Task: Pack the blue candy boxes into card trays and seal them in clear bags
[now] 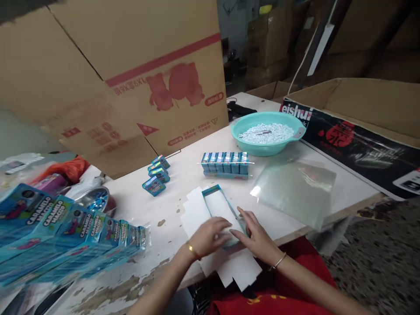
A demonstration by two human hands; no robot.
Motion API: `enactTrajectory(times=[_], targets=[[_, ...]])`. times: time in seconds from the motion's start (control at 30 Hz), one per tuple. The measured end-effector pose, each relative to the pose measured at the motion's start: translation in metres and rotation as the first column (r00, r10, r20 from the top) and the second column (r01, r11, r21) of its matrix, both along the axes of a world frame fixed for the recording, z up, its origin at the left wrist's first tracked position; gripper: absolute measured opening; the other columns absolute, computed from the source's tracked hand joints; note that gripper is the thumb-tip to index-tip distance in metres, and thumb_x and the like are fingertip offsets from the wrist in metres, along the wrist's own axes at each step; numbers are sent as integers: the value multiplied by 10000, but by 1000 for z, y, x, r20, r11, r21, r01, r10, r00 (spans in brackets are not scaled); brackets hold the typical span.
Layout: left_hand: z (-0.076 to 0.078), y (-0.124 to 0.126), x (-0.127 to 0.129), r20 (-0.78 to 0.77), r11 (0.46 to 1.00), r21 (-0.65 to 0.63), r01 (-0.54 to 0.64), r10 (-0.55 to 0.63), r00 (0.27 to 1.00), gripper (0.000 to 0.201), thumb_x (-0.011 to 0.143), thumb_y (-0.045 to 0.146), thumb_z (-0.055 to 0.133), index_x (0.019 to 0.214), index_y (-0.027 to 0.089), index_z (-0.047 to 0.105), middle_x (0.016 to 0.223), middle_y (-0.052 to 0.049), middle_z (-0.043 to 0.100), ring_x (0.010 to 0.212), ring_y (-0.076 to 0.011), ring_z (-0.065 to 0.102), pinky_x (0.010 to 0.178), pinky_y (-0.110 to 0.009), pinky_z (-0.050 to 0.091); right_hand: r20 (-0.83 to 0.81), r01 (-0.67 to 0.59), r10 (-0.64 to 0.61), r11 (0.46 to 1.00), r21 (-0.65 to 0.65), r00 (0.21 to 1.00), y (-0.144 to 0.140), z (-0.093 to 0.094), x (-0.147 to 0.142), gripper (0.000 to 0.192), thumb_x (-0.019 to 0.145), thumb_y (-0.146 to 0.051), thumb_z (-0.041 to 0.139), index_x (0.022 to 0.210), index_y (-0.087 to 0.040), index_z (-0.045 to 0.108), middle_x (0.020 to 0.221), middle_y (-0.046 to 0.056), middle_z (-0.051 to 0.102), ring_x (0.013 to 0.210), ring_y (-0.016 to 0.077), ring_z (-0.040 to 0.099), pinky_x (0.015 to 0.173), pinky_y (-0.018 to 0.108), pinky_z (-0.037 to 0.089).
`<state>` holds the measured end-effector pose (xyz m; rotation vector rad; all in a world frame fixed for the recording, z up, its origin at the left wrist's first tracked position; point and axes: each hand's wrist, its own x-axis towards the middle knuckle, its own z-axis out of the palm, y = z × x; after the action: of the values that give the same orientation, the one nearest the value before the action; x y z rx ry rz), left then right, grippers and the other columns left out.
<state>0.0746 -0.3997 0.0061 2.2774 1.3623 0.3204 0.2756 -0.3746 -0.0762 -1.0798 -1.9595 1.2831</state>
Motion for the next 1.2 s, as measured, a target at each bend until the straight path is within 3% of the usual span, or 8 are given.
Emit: enactTrajectory(times=[0.1, 0.2, 0.27, 0.57, 0.7, 0.9, 1.07, 1.2], targets=[[17, 18, -88, -103, 842, 452, -295, 378, 920, 467, 868, 307, 549, 1303, 160, 466, 1347, -147, 467, 1290, -262, 383, 1102, -460, 287, 93, -44, 46, 999, -29, 995, 6, 0, -14, 577, 895, -347, 361, 1400, -67, 361, 1164, 158, 522, 1046, 251, 535, 928, 422, 468], [27, 40, -182, -219, 522, 561, -643, 842, 493, 893, 704, 226, 686, 1457, 87, 226, 1524, -204, 116, 1402, -405, 22, 1122, -589, 107, 168, -75, 81, 996, -46, 982, 13, 1, -31, 598, 849, -197, 312, 1432, -62, 325, 1306, 149, 492, 1145, 252, 508, 977, 412, 441], [26, 54, -228, -292, 434, 483, -760, 899, 327, 1002, 670, 196, 697, 1475, 42, 121, 1525, -235, -14, 1387, -434, -52, 1127, -560, 128, 189, -109, 121, 991, -71, 974, 16, 4, -43, 648, 818, -144, 313, 1460, -63, 266, 1328, 141, 492, 1156, 250, 511, 983, 409, 437], [28, 126, -272, -637, 673, 321, -666, 674, 375, 1029, 712, 344, 691, 1499, 132, 62, 1544, -151, -67, 1398, -412, -18, 1110, -546, 197, 159, -170, 197, 971, -166, 967, 29, 16, -90, 683, 814, -100, 337, 1482, -68, 198, 1289, 140, 523, 1112, 251, 530, 952, 389, 441], [32, 141, -281, -694, 704, 247, -666, 608, 385, 1105, 662, 469, 718, 1500, 169, 62, 1553, -117, -44, 1399, -411, -8, 1090, -595, 190, 138, -186, 210, 968, -170, 968, 33, 13, -99, 686, 824, -105, 338, 1489, -82, 172, 1330, 129, 495, 1129, 241, 522, 963, 381, 437], [17, 130, -268, -608, 682, 440, -584, 705, 364, 889, 686, 450, 701, 1430, 173, 301, 1383, -145, 399, 1299, -379, 291, 1075, -550, 248, 147, -171, 200, 967, -189, 969, 34, 10, -103, 668, 845, -136, 328, 1494, -115, 172, 1350, 111, 482, 1134, 235, 523, 946, 371, 449], [14, 132, -273, -590, 685, 467, -559, 712, 380, 932, 591, 540, 735, 1352, 127, 391, 1502, -148, 203, 1366, -460, 62, 1106, -598, 113, 166, -179, 203, 973, -148, 965, 33, 9, -102, 672, 840, -133, 325, 1494, -106, 175, 1318, 128, 504, 1109, 249, 534, 927, 380, 451], [22, 141, -279, -582, 713, 420, -562, 687, 436, 1050, 528, 602, 725, 1375, 127, 323, 1345, -170, 404, 1288, -396, 300, 1106, -601, 82, 202, -167, 189, 979, -120, 961, 34, 11, -102, 676, 830, -123, 336, 1490, -106, 191, 1285, 135, 527, 1091, 256, 544, 914, 379, 452]])
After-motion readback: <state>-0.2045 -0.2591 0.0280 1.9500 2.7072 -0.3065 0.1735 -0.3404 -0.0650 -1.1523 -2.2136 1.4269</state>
